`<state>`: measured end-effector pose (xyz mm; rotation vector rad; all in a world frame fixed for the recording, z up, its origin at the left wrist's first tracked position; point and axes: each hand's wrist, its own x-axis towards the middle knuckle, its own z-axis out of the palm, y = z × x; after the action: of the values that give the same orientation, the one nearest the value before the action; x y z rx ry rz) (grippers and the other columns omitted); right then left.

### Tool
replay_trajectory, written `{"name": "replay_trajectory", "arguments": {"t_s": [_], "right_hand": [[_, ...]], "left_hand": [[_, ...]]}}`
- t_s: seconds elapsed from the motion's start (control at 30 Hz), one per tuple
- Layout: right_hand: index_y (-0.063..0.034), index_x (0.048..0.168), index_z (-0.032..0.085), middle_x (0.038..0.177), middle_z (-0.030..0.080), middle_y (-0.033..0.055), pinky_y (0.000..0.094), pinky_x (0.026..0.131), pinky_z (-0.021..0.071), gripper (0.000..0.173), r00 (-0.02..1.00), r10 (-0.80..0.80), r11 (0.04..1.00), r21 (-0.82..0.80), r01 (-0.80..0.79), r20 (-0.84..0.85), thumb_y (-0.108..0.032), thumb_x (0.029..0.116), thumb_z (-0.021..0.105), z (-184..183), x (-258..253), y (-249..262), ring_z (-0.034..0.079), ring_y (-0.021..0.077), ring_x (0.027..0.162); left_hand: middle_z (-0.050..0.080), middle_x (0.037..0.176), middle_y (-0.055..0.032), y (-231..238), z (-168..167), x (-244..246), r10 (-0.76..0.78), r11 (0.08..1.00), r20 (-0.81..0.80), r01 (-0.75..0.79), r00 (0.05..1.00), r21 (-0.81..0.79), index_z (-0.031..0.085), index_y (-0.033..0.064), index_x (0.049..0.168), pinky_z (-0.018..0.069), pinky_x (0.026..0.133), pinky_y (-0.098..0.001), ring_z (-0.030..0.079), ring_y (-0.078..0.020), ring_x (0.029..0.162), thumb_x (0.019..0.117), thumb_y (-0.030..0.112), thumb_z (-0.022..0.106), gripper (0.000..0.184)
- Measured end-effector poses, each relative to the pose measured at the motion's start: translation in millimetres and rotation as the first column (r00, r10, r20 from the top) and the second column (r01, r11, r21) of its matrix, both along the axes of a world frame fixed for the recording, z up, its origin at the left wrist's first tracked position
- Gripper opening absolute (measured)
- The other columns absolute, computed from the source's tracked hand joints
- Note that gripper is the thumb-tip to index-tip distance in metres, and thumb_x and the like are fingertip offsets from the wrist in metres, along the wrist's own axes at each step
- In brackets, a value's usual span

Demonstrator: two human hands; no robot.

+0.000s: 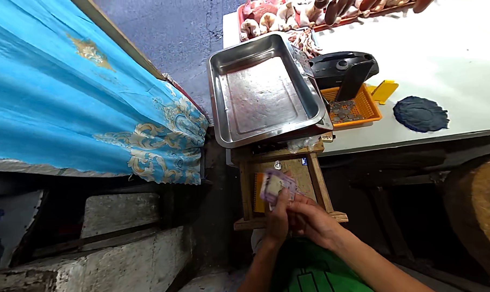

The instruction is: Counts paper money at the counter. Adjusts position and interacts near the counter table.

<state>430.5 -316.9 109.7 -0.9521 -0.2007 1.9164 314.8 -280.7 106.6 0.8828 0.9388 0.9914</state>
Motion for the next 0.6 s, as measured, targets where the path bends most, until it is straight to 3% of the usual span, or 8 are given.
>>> {"name": "replay_trajectory", "arguments": {"t_s": [0.07,0.17,0.27,0.33,0.37,0.47,0.53,0.6], "right_hand": [[-0.0083,0.111,0.06,0.083,0.069,0.0059,0.024,0.05,0.0514,0.019,0.987,0.009,0.998,0.059,-0.019,0.161,-0.02,0.0966,0.064,-2,1,-6,0.064,0.011,0.061],[-0.0044,0.136,0.05,0.105,0.068,0.0042,0.0251,0.057,0.0563,0.049,0.856,-0.109,0.97,0.242,-0.02,0.505,-0.019,0.0931,0.07,-3,14,-8,0.065,0.0112,0.07],[-0.0028,0.13,0.056,0.112,0.068,0.0039,0.023,0.065,0.0585,0.043,0.752,-0.167,0.938,0.338,-0.078,0.637,-0.021,0.0937,0.07,-5,24,-6,0.067,0.0077,0.077],[-0.0037,0.129,0.056,0.112,0.069,0.0047,0.025,0.066,0.06,0.039,0.799,-0.081,0.948,0.294,-0.124,0.596,-0.021,0.0959,0.068,-1,24,-2,0.069,0.0107,0.079],[-0.0033,0.132,0.054,0.113,0.069,0.0061,0.0278,0.068,0.0618,0.043,0.835,-0.029,0.956,0.26,-0.139,0.55,-0.021,0.0963,0.067,0,22,0,0.071,0.0141,0.083],[-0.0034,0.146,0.04,0.114,0.07,0.0137,0.0384,0.075,0.0643,0.058,0.953,0.046,0.979,0.177,-0.103,0.3,-0.014,0.0957,0.067,-2,16,6,0.074,0.0242,0.091],[-0.0051,0.145,0.042,0.11,0.071,0.0151,0.0388,0.075,0.0642,0.055,0.988,0.044,0.987,0.147,-0.066,0.147,-0.007,0.0948,0.066,-3,11,7,0.074,0.0244,0.089],[-0.0066,0.142,0.044,0.103,0.072,0.0141,0.0349,0.069,0.0639,0.053,0.997,-0.015,0.99,0.141,0.004,0.08,-0.001,0.0933,0.064,-4,5,8,0.074,0.0218,0.083]], "left_hand": [[0.069,0.127,-0.0205,7,-5,-2,0.069,0.997,0.118,-0.074,0.991,0.038,0.051,-0.0118,0.132,0.0526,0.106,-0.0396,0.066,-0.0254,0.121,0.0989,0.007,0.039,0.04],[0.075,0.107,-0.0185,9,-2,-12,0.111,0.991,0.107,-0.117,0.988,0.057,0.056,-0.0107,0.121,0.0603,0.092,-0.0406,0.074,-0.0257,0.1,0.0919,0.001,0.044,0.034],[0.074,0.101,-0.011,4,2,-17,0.126,0.99,0.016,-0.127,0.992,0.06,0.043,-0.0077,0.133,0.0637,0.084,-0.037,0.075,-0.0188,0.09,0.0903,0.0,0.054,0.045],[0.072,0.114,-0.0085,4,0,-21,0.095,0.986,0.04,-0.1,0.995,0.133,0.032,-0.0061,0.149,0.0626,0.089,-0.0354,0.074,-0.0158,0.097,0.0927,-0.001,0.054,0.061],[0.07,0.119,-0.008,4,-2,-22,0.09,0.98,0.062,-0.099,0.994,0.172,0.036,-0.0057,0.149,0.061,0.091,-0.0347,0.072,-0.0148,0.101,0.0934,0.0,0.052,0.058],[0.072,0.114,-0.0092,5,-3,-27,0.079,0.974,0.127,-0.104,0.989,0.203,0.055,-0.0037,0.13,0.0605,0.09,-0.0355,0.071,-0.0167,0.102,0.0943,0.004,0.051,0.037],[0.07,0.111,-0.0054,5,-1,-28,0.079,0.979,0.133,-0.102,0.988,0.176,0.055,-0.0017,0.127,0.0601,0.086,-0.0307,0.07,-0.0119,0.098,0.0917,0.01,0.054,0.037],[0.069,0.117,-0.0075,4,1,-29,0.068,0.989,0.193,-0.092,0.979,0.12,0.047,-0.0027,0.135,0.06,0.087,-0.032,0.07,-0.0137,0.102,0.0906,0.017,0.062,0.051]]}}
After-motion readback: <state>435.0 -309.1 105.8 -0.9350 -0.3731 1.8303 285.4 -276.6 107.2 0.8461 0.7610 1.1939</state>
